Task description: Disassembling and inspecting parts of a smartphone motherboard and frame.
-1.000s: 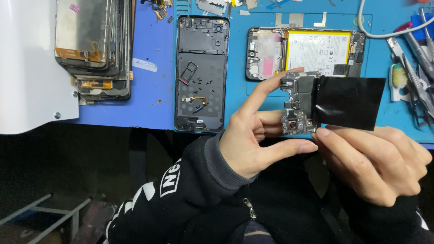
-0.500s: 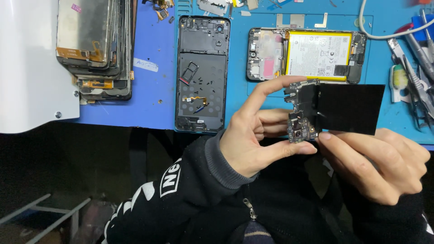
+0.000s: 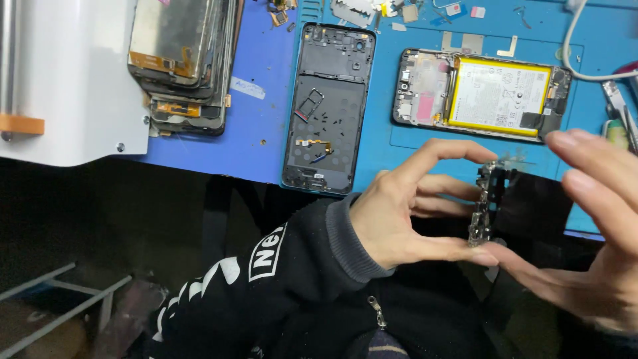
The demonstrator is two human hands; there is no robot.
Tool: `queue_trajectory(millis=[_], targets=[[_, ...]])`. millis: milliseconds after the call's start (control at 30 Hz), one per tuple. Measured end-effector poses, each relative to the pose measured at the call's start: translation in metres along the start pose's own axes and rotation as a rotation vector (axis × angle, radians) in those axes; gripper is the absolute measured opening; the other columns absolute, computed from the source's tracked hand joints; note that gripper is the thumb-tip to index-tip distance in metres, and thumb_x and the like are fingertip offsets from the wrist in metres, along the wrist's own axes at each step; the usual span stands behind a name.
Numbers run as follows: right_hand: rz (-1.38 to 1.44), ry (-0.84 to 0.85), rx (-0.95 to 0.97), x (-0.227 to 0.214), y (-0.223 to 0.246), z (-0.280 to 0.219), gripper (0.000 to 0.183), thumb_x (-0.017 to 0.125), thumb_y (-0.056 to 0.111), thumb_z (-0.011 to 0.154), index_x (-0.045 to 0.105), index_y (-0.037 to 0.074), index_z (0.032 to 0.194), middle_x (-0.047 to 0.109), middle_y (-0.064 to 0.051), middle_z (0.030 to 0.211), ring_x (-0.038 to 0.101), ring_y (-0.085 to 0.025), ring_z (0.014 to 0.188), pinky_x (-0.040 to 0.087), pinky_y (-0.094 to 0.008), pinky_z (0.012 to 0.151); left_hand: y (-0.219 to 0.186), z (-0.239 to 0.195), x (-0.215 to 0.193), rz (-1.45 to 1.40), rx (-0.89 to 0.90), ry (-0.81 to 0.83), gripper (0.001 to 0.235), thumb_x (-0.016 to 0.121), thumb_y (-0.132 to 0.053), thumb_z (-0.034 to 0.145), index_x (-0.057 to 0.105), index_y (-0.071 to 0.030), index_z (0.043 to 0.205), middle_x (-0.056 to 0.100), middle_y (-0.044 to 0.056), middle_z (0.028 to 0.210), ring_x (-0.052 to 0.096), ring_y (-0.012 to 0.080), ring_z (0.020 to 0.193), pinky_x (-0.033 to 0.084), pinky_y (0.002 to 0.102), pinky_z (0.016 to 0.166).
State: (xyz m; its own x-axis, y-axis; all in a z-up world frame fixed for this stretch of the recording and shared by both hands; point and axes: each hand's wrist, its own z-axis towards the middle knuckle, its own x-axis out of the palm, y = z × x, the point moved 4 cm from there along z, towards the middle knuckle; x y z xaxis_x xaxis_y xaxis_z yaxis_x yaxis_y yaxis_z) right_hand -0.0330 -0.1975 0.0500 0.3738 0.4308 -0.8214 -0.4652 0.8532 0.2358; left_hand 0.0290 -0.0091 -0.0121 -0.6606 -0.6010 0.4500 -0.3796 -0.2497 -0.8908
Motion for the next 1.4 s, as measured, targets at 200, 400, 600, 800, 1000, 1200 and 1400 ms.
queue_trajectory(millis=[200,400,600,800,1000,1200,1400], targets=[[0.285,0.232,0.073,0.022,0.000,0.007,0.094,0.092,0.020,0.064,0.039,0.004,0.140,0.061,-0.023,0.137,0.063,-0.037,0.129,0.048,-0.057,0.118,0.003,-0.013,-0.004,-0.030,-0.035,-0.048,0.080,0.087,-0.019,0.086,0.042,-0.011,0.152,0.073,0.018,0.124,0.072,0.0253,0.122,0.059,0.041,0.113],[0.446,0.253,0.227,0.040,-0.006,-0.003,0.103,0.092,0.019,0.065,0.035,0.006,0.149,0.059,-0.019,0.142,0.062,-0.032,0.133,0.047,-0.050,0.123,0.004,-0.036,-0.005,0.040,0.044,-0.050,0.083,0.081,-0.018,0.095,0.033,-0.004,0.161,0.071,0.019,0.130,0.071,0.0198,0.122,0.058,0.033,0.113],[0.341,0.381,0.360,0.061,-0.027,-0.025,0.106,0.090,0.019,0.064,0.034,0.005,0.154,0.058,-0.017,0.147,0.064,-0.028,0.126,0.050,-0.036,0.114,-0.038,-0.085,-0.041,0.285,0.068,-0.105,0.053,0.077,-0.014,0.095,0.050,-0.003,0.140,0.071,0.007,0.114,0.072,0.0162,0.101,0.059,0.028,0.093],[0.062,0.515,0.248,0.088,-0.031,-0.038,0.108,0.093,0.016,0.056,0.040,-0.004,0.147,0.055,-0.024,0.144,0.065,-0.036,0.122,0.053,-0.041,0.106,-0.098,-0.111,-0.101,1.394,0.517,-0.335,0.026,0.091,-0.011,0.082,0.076,-0.004,0.102,0.069,0.004,0.089,0.063,0.0242,0.077,0.053,0.033,0.068],[0.216,0.483,0.438,0.088,-0.008,-0.017,0.101,0.085,0.002,0.061,0.037,-0.010,0.150,0.057,-0.028,0.135,0.063,-0.036,0.122,0.053,-0.042,0.104,-0.089,-0.102,-0.112,1.788,0.615,-0.208,0.043,0.088,-0.031,0.087,0.074,-0.008,0.120,0.063,0.002,0.115,0.055,0.0226,0.103,0.042,0.037,0.086],[0.225,0.451,0.455,0.079,-0.007,-0.010,0.098,0.084,-0.001,0.064,0.038,-0.010,0.150,0.060,-0.029,0.130,0.066,-0.036,0.117,0.055,-0.042,0.100,-0.085,-0.096,-0.113,1.842,0.633,-0.154,0.040,0.081,-0.030,0.091,0.072,-0.007,0.122,0.062,0.003,0.126,0.055,0.0204,0.113,0.041,0.037,0.094],[0.259,0.396,0.407,0.076,-0.015,-0.025,0.100,0.089,0.012,0.071,0.041,-0.005,0.157,0.060,-0.025,0.138,0.069,-0.029,0.117,0.057,-0.035,0.102,-0.091,-0.093,-0.110,1.847,0.638,-0.086,0.032,0.079,-0.025,0.094,0.074,-0.004,0.118,0.063,0.005,0.128,0.056,0.0217,0.117,0.042,0.039,0.096]])
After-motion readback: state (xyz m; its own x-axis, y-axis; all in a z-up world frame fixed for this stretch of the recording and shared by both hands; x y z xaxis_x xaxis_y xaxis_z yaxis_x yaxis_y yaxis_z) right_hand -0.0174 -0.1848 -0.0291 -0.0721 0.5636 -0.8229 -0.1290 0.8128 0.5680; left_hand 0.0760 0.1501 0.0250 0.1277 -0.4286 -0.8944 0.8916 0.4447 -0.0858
